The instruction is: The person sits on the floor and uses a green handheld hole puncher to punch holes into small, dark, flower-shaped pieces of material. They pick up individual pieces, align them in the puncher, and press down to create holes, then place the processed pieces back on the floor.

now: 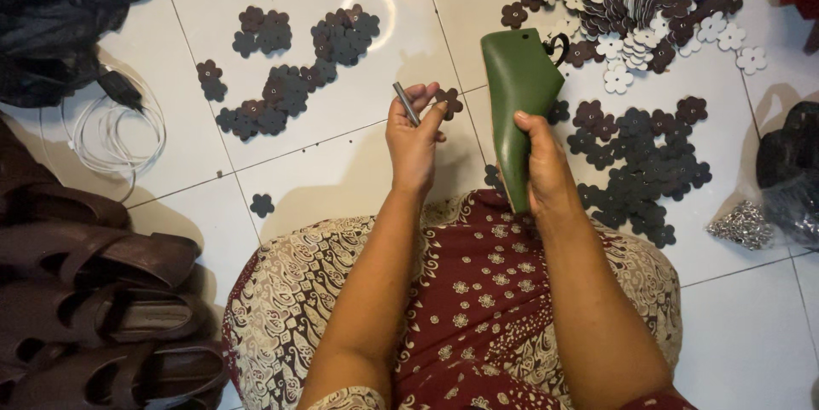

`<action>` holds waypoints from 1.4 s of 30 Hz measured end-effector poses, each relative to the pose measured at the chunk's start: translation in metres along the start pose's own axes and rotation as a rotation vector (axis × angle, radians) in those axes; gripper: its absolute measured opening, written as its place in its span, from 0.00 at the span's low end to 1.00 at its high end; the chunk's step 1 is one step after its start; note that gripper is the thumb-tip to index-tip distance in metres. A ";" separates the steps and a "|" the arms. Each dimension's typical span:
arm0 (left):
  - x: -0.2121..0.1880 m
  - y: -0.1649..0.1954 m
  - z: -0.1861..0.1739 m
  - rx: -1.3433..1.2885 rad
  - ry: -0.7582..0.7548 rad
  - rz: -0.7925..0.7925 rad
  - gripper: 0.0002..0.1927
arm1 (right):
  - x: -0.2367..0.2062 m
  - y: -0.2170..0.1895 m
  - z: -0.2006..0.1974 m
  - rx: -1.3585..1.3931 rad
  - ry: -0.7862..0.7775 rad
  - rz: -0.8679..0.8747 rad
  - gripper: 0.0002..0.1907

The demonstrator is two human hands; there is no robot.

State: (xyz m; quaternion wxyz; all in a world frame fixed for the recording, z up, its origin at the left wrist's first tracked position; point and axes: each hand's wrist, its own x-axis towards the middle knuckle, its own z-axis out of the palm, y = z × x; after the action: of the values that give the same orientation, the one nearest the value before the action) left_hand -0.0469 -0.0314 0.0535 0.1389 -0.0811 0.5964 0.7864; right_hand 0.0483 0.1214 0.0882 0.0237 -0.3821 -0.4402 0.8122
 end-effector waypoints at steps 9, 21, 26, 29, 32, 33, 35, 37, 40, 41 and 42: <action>0.000 -0.003 0.000 0.013 0.057 -0.104 0.21 | 0.000 0.002 0.002 0.014 -0.002 0.015 0.20; 0.001 -0.010 -0.012 0.246 0.058 0.043 0.18 | 0.004 0.008 -0.002 0.085 -0.028 -0.001 0.20; -0.007 -0.004 -0.029 1.073 0.241 0.319 0.12 | 0.006 0.009 -0.003 0.091 -0.037 0.006 0.20; -0.010 -0.001 -0.033 1.227 0.164 0.199 0.13 | 0.006 0.010 -0.002 0.072 -0.046 0.029 0.19; -0.012 -0.010 -0.037 1.196 0.120 0.172 0.16 | 0.005 0.010 -0.001 0.043 -0.019 0.044 0.20; -0.010 -0.015 -0.039 0.965 0.122 0.149 0.15 | 0.005 0.010 -0.001 0.033 -0.005 0.044 0.20; -0.003 -0.027 -0.045 0.501 0.126 0.102 0.13 | 0.004 0.009 -0.001 0.026 -0.014 0.034 0.20; 0.009 -0.039 -0.054 0.233 0.128 0.172 0.16 | 0.002 0.007 0.000 0.017 -0.021 0.037 0.21; 0.024 -0.055 -0.066 -0.097 0.086 0.191 0.22 | 0.000 0.004 0.001 -0.027 -0.016 0.056 0.23; 0.026 -0.059 -0.068 -0.195 0.065 0.184 0.25 | -0.001 0.003 0.002 -0.061 -0.005 0.061 0.23; 0.026 -0.062 -0.069 -0.164 0.067 0.202 0.25 | -0.002 0.002 0.003 -0.093 0.005 0.065 0.24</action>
State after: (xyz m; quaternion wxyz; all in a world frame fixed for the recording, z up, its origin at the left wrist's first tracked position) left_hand -0.0548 -0.0792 -0.0299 0.0319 -0.0579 0.5396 0.8393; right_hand 0.0484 0.1173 0.0891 -0.0196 -0.3992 -0.4649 0.7901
